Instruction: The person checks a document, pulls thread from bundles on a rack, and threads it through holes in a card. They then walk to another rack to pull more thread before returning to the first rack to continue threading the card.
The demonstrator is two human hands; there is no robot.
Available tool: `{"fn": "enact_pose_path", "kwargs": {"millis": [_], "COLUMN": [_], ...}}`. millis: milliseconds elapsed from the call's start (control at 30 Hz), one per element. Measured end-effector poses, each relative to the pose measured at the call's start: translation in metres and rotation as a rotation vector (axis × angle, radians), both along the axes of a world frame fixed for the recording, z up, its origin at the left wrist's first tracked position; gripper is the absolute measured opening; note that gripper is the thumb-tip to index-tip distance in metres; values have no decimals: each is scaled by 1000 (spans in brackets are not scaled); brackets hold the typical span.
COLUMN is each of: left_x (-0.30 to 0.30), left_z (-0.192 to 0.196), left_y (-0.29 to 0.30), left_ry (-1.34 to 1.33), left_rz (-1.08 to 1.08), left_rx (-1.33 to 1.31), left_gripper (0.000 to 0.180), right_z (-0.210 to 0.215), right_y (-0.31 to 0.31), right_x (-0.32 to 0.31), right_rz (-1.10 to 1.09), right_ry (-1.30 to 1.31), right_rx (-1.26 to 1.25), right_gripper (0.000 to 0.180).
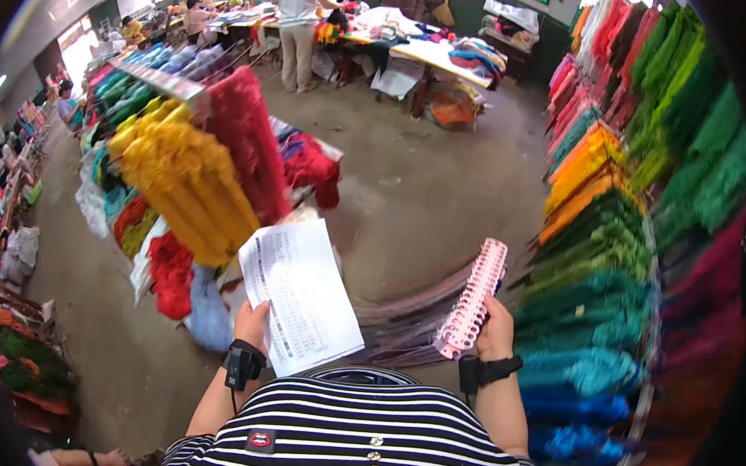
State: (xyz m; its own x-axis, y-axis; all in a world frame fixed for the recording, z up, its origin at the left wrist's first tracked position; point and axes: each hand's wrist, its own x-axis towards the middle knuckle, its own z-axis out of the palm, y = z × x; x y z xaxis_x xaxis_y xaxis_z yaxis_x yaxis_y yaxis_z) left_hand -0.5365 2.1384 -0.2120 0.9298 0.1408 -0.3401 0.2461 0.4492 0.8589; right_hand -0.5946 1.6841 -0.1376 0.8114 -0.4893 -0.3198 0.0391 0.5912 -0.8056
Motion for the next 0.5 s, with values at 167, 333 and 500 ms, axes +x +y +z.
{"fn": "enact_pose_path", "kwargs": {"millis": [167,333,500], "left_x": [144,277,408], "left_z": [-11,6,-1], "left_y": [-101,-161,-196], "left_ry": [18,78,118], "left_rz": [-31,-17,117], "left_rx": [-131,-42,-80], "left_gripper": [30,31,28], "right_z": [32,46,56], "right_y": [-85,-145,-179], "right_x": [130,262,412], "right_rz": [4,135,225], "right_ry": [-6,-38,-79], "right_rx": [-50,-88,-168], "right_gripper": [23,25,21]}}
